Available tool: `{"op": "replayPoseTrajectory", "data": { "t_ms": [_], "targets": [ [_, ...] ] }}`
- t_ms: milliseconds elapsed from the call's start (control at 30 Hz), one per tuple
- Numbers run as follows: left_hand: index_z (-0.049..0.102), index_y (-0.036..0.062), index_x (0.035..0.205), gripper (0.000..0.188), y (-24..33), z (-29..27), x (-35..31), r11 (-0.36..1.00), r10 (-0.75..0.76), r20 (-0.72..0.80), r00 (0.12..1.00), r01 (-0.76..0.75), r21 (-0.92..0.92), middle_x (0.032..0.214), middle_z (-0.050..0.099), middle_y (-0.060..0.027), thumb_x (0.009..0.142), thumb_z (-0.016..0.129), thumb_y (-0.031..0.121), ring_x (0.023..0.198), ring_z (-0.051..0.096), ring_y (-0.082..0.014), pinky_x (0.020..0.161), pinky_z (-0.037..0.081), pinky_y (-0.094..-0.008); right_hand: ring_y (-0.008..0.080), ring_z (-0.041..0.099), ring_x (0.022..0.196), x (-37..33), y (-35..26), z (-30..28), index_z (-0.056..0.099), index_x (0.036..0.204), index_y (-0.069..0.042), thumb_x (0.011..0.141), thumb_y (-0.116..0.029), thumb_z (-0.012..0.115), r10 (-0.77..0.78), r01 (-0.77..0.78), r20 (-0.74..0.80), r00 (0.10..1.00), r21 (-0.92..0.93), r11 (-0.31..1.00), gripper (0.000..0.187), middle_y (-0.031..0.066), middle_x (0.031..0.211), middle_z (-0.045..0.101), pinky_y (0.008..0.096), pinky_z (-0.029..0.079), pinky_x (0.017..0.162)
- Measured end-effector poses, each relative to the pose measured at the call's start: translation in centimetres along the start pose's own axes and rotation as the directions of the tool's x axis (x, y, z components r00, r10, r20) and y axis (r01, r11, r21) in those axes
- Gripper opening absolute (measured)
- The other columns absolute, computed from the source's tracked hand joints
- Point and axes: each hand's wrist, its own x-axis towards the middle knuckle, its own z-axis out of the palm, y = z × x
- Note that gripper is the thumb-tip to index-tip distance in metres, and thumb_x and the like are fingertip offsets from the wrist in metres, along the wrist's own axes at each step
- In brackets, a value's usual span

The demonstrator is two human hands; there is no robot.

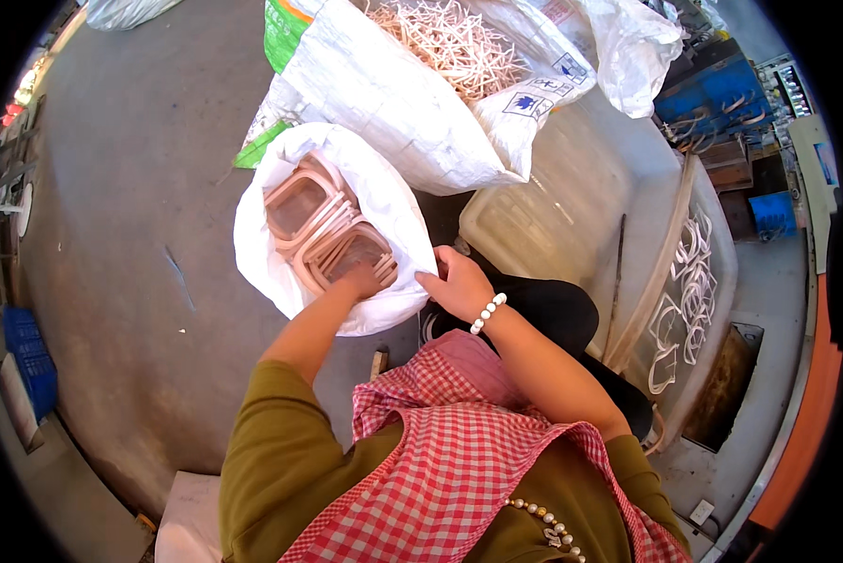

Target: The person assembles white plastic hangers by hand, picking up the main body and hook components from a bin, interlocking them, and placing the finished units into a white sack. The process is repeated continuously throughout the clip.

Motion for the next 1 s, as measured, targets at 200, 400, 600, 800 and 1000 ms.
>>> {"op": "replayPoseTrajectory", "data": {
  "t_ms": [200, 400, 600, 800, 1000],
  "targets": [
    [0.054, -0.0006, 0.123, 0.063, 1.6, -10.0, -9.6, 0.986, 0.156, -0.535, 0.830, -0.167, 0.029, 0.114, 0.059, -0.0229, 0.076, 0.069, 0.040, 0.110, 0.055, -0.0381, 0.095, 0.042, -0.0419, 0.0281, 0.065, 0.078, 0.0, -1.5, 0.1, 0.058, 0.111, 0.000, 0.080, -0.031, 0.067, 0.030, -0.030, 0.011, 1.000, 0.024, 0.999, 0.045, 0.0160, 0.086, 0.067, 0.0376, 0.050, 0.071],
    [0.043, -0.0053, 0.129, 0.076, -7.3, -15.7, -13.5, 0.918, -0.164, -0.888, 0.431, 0.395, 0.022, 0.126, 0.051, -0.0244, 0.080, 0.069, 0.046, 0.113, 0.052, -0.0386, 0.097, 0.042, -0.0440, 0.0354, 0.064, 0.087, 1.7, -1.4, 2.0, 0.061, 0.104, -0.007, 0.082, -0.028, 0.063, 0.002, 0.002, -0.063, 0.998, 0.063, 0.998, 0.031, 0.0176, 0.093, 0.067, 0.0443, 0.050, 0.074],
    [0.047, 0.0026, 0.127, 0.058, -3.8, -21.4, -14.3, 0.863, -0.255, -0.869, 0.424, 0.505, -0.007, 0.121, 0.054, -0.0212, 0.084, 0.067, 0.036, 0.108, 0.054, -0.0387, 0.091, 0.045, -0.0455, 0.0390, 0.062, 0.093, -1.1, -0.7, -9.3, 0.060, 0.107, -0.001, 0.078, -0.044, 0.067, -0.295, 0.293, -0.183, 0.938, -0.035, 0.955, 0.053, 0.0221, 0.097, 0.064, 0.0427, 0.049, 0.082],
    [0.045, -0.0010, 0.129, 0.057, 15.6, -23.2, -13.7, 0.884, 0.410, -0.850, 0.330, 0.084, 0.459, 0.133, 0.043, -0.0215, 0.086, 0.066, 0.029, 0.121, 0.045, -0.0373, 0.103, 0.036, -0.0458, 0.0356, 0.064, 0.087, -4.4, 20.1, -27.0, 0.066, 0.098, -0.003, 0.081, -0.036, 0.063, -0.038, -0.178, -0.467, 0.884, -0.411, 0.894, 0.037, 0.0186, 0.091, 0.067, 0.0451, 0.050, 0.077],
    [0.049, -0.0009, 0.124, 0.043, 37.9, -11.2, -13.0, 0.543, 0.797, -0.477, 0.371, -0.786, 0.295, 0.132, 0.047, -0.0193, 0.086, 0.064, 0.010, 0.125, 0.043, -0.0305, 0.104, 0.033, -0.0406, 0.0289, 0.068, 0.085, -15.9, 42.1, -23.3, 0.072, 0.081, -0.006, 0.069, -0.017, 0.071, 0.623, -0.744, -0.408, 0.667, -0.316, 0.589, 0.016, 0.0150, 0.093, 0.070, 0.0415, 0.054, 0.070]
  ]
}}
